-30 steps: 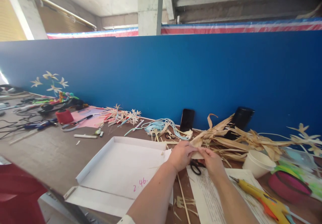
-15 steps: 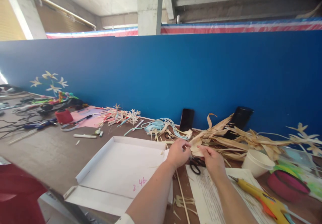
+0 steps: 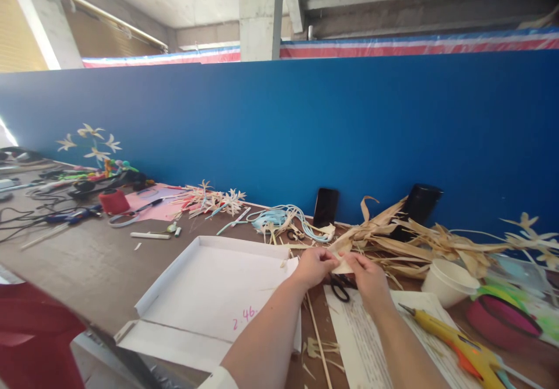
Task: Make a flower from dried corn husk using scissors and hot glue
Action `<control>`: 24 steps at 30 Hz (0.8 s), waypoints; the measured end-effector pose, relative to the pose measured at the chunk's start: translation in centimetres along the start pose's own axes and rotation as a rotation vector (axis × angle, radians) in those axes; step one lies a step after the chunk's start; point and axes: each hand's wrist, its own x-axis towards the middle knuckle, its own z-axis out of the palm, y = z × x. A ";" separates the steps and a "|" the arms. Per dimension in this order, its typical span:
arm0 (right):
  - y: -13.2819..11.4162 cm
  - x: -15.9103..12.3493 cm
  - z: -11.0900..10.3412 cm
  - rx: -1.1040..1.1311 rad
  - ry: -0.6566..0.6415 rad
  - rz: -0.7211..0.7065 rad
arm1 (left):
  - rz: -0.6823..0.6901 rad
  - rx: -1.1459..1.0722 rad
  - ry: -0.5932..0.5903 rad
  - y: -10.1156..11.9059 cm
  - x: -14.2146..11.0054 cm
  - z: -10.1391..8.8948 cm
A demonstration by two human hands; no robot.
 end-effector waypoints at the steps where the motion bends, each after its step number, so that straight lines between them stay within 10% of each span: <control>1: 0.2 0.0 0.1 0.052 -0.009 0.013 | -0.010 -0.024 -0.013 0.1 0.0 0.0; 24: 0.0 0.0 0.5 0.202 -0.012 0.104 | -0.031 -0.068 -0.004 0.6 -0.3 -0.1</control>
